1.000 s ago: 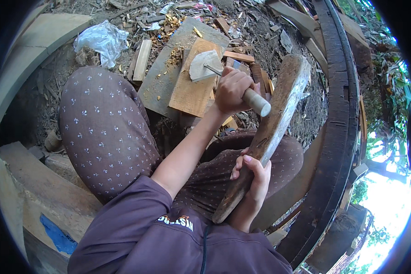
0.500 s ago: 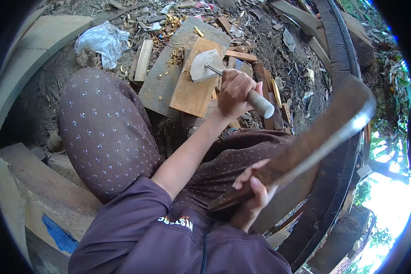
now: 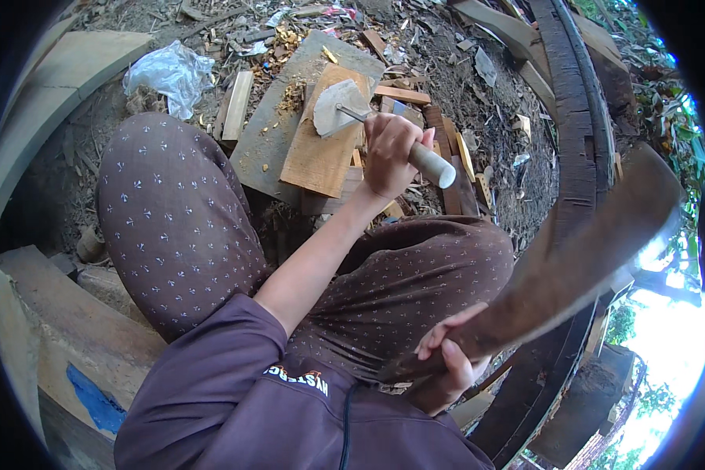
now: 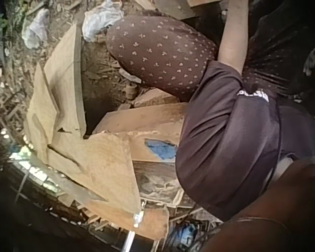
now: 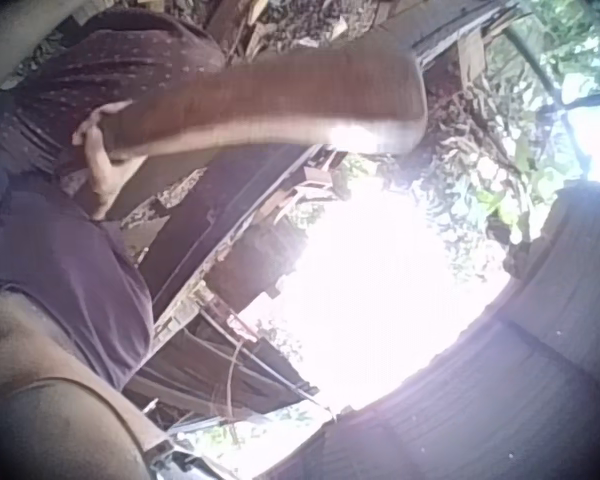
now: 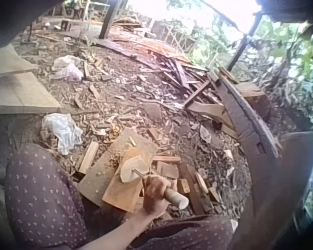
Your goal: Using a chisel and a wooden mallet to carve or shape a piece of wood.
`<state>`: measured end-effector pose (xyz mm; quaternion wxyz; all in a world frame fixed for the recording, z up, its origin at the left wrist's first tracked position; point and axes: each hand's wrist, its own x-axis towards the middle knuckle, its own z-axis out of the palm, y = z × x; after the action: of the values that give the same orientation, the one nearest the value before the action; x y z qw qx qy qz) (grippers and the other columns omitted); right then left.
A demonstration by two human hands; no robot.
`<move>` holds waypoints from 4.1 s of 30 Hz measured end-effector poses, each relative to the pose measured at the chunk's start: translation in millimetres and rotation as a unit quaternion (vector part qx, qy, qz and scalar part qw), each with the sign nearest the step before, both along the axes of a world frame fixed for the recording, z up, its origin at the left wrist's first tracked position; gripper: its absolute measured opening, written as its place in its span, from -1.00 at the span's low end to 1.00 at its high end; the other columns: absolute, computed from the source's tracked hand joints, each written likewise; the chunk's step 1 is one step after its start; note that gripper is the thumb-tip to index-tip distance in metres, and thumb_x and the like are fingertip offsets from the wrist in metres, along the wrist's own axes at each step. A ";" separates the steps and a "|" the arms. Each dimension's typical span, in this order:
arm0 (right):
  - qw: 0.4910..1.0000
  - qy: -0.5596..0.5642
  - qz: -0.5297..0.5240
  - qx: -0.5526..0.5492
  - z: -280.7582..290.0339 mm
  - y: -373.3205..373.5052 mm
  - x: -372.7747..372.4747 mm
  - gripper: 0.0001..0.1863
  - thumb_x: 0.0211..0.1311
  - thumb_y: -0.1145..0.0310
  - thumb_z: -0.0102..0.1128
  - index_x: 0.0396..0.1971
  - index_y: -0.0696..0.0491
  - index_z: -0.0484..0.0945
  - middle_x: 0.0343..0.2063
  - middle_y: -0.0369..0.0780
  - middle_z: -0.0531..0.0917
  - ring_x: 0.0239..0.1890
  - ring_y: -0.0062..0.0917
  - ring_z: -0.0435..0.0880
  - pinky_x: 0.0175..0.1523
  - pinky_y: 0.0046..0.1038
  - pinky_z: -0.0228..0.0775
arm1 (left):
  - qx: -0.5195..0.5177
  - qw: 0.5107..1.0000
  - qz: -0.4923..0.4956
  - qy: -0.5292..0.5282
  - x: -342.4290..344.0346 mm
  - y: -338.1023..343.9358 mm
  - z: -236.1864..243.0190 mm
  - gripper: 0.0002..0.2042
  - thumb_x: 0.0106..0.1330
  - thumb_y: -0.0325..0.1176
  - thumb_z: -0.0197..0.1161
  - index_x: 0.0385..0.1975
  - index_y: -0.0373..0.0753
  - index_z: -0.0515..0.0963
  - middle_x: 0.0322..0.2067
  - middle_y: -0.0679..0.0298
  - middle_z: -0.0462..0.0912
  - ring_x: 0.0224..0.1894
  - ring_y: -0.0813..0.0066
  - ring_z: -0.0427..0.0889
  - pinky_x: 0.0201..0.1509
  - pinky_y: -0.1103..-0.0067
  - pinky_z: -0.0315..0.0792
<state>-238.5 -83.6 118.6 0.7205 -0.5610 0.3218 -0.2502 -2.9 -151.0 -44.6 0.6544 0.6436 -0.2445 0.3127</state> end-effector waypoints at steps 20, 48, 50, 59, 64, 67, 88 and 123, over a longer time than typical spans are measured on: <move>0.956 0.277 0.095 0.018 -21.4 -0.5 20.9 -0.84 -0.02 0.56 0.24 -0.43 0.28 0.48 -0.62 -0.21 0.57 -0.63 -0.58 0.57 -0.49 -0.55 0.41 | -0.030 0.999 0.000 0.036 7.2 7.0 -12.7 -0.73 -0.01 -0.52 0.36 -0.54 -0.15 0.32 -0.56 0.30 0.41 -0.38 0.24 0.41 -0.20 0.40 0.28; 0.975 0.202 0.058 -0.078 15.7 -53.0 65.6 -0.71 0.06 0.41 0.34 -0.27 0.22 0.48 -0.61 -0.26 0.55 -0.69 -0.64 0.53 -0.57 -0.62 0.38 | -0.163 0.986 -0.005 0.021 52.9 38.1 63.6 -0.81 0.22 -0.49 0.32 -0.45 -0.21 0.38 -0.51 0.39 0.41 -0.45 0.62 0.38 -0.33 0.64 0.32; 0.960 0.235 0.103 -0.113 22.9 -69.2 93.7 -0.69 0.11 0.27 0.34 -0.33 0.16 0.47 -0.66 -0.30 0.53 -0.72 -0.67 0.51 -0.62 -0.63 0.36 | -0.191 0.978 0.021 0.086 91.7 74.8 49.0 -0.82 0.25 -0.40 0.32 -0.44 -0.22 0.41 -0.49 0.39 0.44 -0.45 0.64 0.42 -0.36 0.64 0.36; 0.716 0.466 0.278 -0.439 -28.2 -166.2 184.2 -0.29 -0.14 -0.10 0.41 -0.23 0.30 0.59 -0.38 0.04 0.68 -0.28 -0.26 0.71 -0.14 -0.34 0.52 | -0.452 0.836 -0.049 0.307 141.3 101.2 -16.9 -0.68 0.32 -0.21 0.29 -0.17 -0.26 0.36 -0.32 0.31 0.46 -0.26 0.57 0.44 -0.04 0.56 0.36; 0.653 0.503 0.352 -0.443 -30.7 -154.5 182.3 -0.30 -0.13 -0.07 0.39 -0.18 0.30 0.60 -0.25 0.08 0.67 -0.20 -0.18 0.69 -0.06 -0.30 0.50 | -0.410 0.860 -0.053 0.299 132.7 97.9 -6.8 -0.66 0.35 -0.13 0.23 -0.19 -0.26 0.33 -0.33 0.32 0.43 -0.28 0.58 0.43 -0.07 0.54 0.35; 0.657 0.501 0.350 -0.441 -26.2 -150.8 178.0 -0.31 -0.14 -0.05 0.39 -0.17 0.28 0.60 -0.27 0.09 0.67 -0.22 -0.18 0.70 -0.06 -0.30 0.50 | -0.414 0.859 -0.051 0.296 134.6 100.4 -8.3 -0.67 0.36 -0.12 0.22 -0.22 -0.25 0.33 -0.35 0.32 0.42 -0.31 0.58 0.42 -0.10 0.54 0.36; 0.797 0.400 0.237 -0.385 3.3 -154.7 142.9 -0.42 -0.05 0.08 0.39 -0.11 0.22 0.59 -0.45 -0.13 0.68 -0.41 -0.52 0.65 -0.22 -0.46 0.46 | -0.098 0.988 0.093 0.077 56.6 11.5 -1.5 -0.86 0.23 -0.37 0.29 -0.37 -0.20 0.46 -0.44 0.37 0.37 -0.25 0.47 0.36 -0.11 0.48 0.25; 0.922 0.311 0.134 -0.188 6.6 -103.7 115.4 -0.50 0.11 0.33 0.36 0.06 0.18 0.51 -0.57 -0.36 0.56 -0.61 -0.78 0.48 -0.51 -0.70 0.27 | -0.049 0.996 -0.028 0.070 29.5 -1.3 19.6 -0.87 0.09 -0.41 0.38 -0.36 -0.11 0.61 -0.46 0.34 0.61 -0.35 0.34 0.48 -0.15 0.46 0.24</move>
<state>-123.1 -187.3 125.2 0.4921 -0.7737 0.3986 -0.0194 26.6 -152.3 -25.0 0.7095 0.6238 -0.2003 0.2594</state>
